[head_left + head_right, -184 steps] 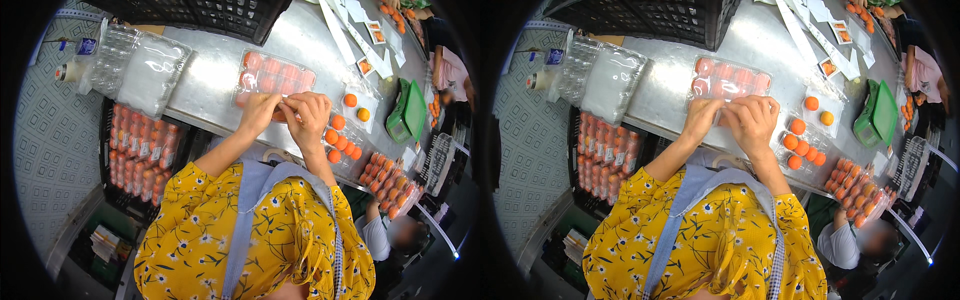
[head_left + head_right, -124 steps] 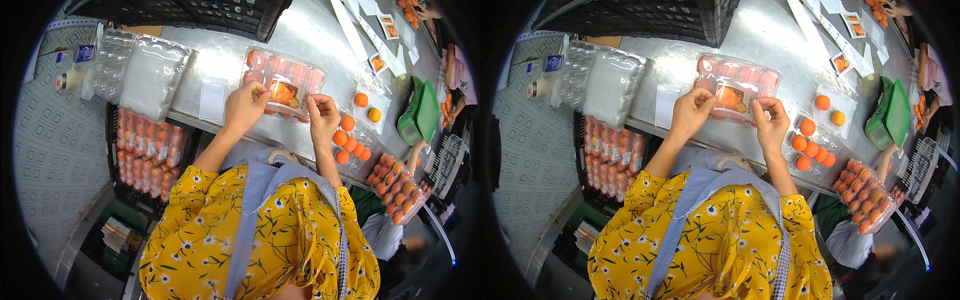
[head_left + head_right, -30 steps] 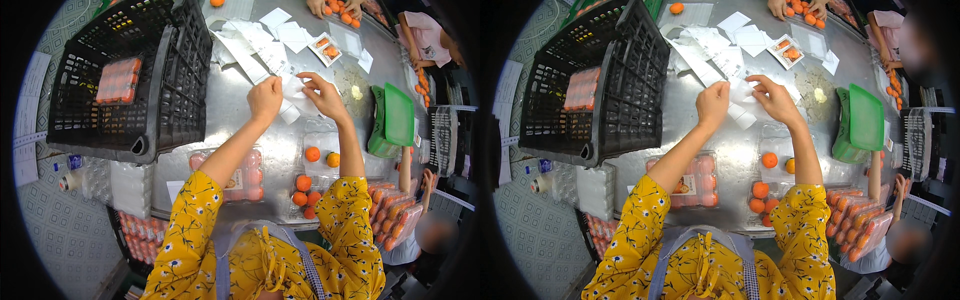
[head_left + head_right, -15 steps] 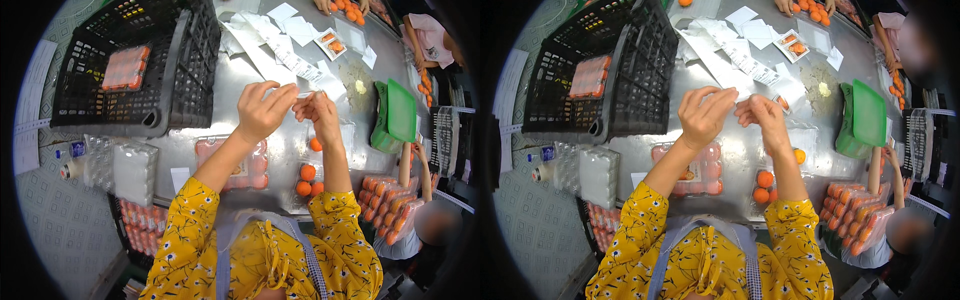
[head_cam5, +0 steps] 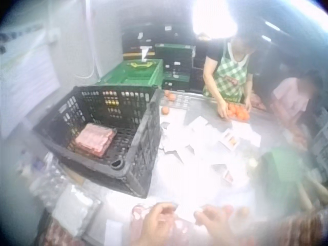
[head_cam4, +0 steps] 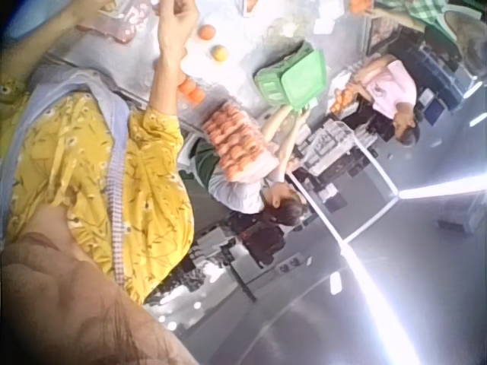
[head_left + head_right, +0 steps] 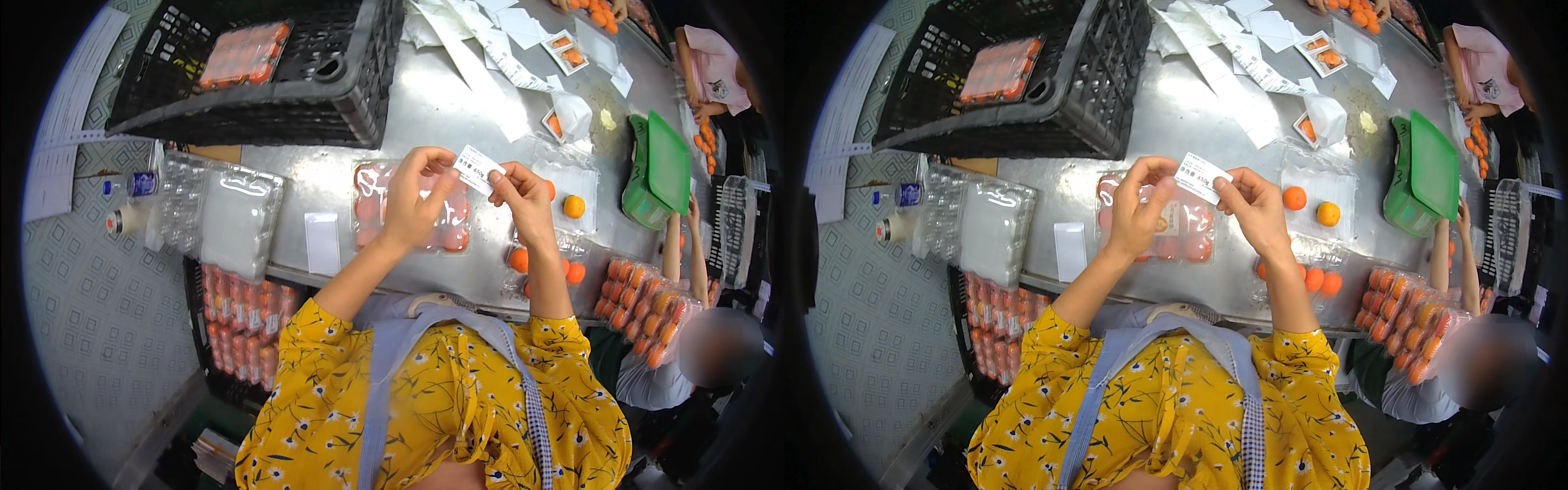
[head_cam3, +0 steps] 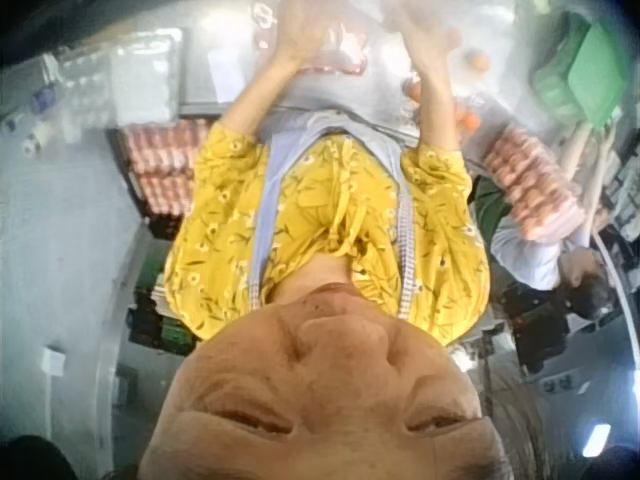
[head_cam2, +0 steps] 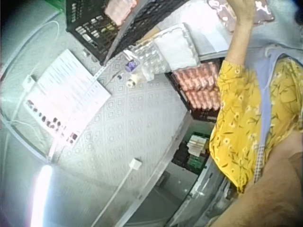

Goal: The person places tomatoes into plastic trays, discards lower-quality tomatoes into a bin below the table, applies labels to the trays, and stacks the finished trays into a larger black crate.

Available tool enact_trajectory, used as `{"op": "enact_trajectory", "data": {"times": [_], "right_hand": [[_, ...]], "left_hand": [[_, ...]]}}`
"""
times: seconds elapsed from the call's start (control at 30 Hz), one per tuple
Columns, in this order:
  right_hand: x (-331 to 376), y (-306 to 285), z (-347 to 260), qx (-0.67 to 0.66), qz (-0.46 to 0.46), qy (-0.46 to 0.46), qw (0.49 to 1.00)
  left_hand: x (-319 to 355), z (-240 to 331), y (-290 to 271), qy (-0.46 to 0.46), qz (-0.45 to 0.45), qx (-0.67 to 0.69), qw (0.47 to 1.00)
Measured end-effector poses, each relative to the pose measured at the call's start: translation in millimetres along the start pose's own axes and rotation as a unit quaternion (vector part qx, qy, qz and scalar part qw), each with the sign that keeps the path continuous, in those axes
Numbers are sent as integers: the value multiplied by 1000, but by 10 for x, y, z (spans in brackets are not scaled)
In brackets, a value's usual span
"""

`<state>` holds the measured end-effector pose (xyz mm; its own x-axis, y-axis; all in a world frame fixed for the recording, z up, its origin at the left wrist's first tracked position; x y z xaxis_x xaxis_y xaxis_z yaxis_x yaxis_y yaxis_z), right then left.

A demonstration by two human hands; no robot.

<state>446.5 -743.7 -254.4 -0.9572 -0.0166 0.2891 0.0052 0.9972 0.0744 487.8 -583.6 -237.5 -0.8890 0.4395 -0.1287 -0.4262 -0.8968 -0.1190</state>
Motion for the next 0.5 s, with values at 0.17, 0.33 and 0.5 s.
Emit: {"op": "enact_trajectory", "data": {"times": [0.17,0.33,0.5], "right_hand": [[202,234,115,34,-35,12,999],[410,343,621,23,6,51,998],[595,356,1111,35,36,130,990]], "left_hand": [[295,-231,1,-99,-1,61,993],[752,-514,15,-182,-9,95,979],[1123,-852,53,-248,-17,109,963]]}}
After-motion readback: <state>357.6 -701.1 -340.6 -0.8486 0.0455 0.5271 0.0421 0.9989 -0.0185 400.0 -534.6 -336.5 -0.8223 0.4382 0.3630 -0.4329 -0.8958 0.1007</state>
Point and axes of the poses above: each hand's wrist, its own x-axis away from the middle knuckle, its own y-axis out of the palm, z = x × y, the point moved 8 cm from there along -x, towards the middle knuckle, and after that the axes turned 9 degrees about -z, right-handed, at the moved point
